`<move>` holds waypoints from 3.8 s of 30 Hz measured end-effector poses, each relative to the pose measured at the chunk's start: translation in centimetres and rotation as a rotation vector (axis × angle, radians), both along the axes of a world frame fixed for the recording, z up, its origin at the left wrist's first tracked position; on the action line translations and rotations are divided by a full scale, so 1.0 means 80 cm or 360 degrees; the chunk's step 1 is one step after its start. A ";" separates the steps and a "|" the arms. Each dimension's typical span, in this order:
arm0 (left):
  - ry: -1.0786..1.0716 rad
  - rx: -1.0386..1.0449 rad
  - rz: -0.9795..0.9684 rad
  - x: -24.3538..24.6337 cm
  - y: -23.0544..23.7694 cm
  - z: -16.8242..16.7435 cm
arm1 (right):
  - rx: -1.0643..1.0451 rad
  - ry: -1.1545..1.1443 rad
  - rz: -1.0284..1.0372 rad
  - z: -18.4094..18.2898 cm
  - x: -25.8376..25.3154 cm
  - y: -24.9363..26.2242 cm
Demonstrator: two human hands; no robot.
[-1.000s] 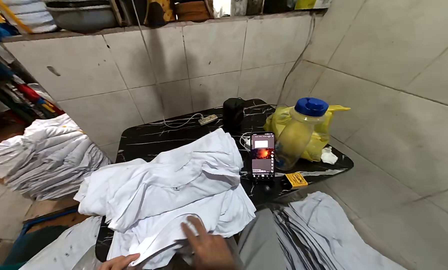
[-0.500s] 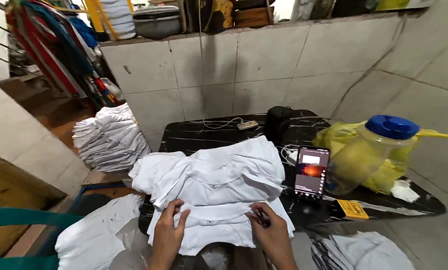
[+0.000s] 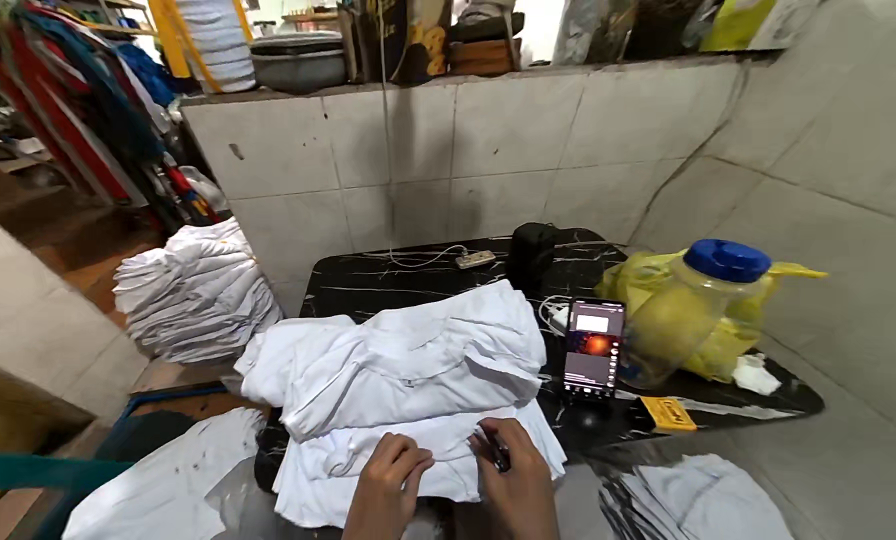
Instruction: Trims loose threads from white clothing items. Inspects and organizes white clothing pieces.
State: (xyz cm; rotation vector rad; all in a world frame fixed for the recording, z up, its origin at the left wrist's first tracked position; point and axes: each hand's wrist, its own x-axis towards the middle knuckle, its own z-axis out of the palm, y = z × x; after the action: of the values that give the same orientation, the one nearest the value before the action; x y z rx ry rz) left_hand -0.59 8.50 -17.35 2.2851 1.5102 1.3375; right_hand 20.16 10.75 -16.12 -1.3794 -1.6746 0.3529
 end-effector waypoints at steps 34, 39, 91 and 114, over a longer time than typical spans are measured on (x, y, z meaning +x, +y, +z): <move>-0.0053 -0.0415 0.0012 -0.008 -0.004 0.024 | -0.0457 -0.0235 0.0207 0.023 -0.029 -0.031; -0.0109 -0.0488 -0.0035 -0.013 -0.013 0.030 | -0.0419 -0.0236 0.0191 0.017 -0.031 -0.031; -0.0126 -0.0661 0.0068 -0.010 -0.002 0.034 | -0.0457 -0.0213 0.0203 0.020 -0.030 -0.032; -0.0190 -0.0557 0.0060 -0.008 -0.008 0.023 | -0.0427 -0.0255 0.0191 0.016 -0.031 -0.032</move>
State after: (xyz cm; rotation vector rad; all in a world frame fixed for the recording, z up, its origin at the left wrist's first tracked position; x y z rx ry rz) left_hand -1.26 7.84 -15.52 1.9385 1.6064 1.0915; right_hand 17.65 8.19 -14.88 -1.5386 -1.8999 0.5657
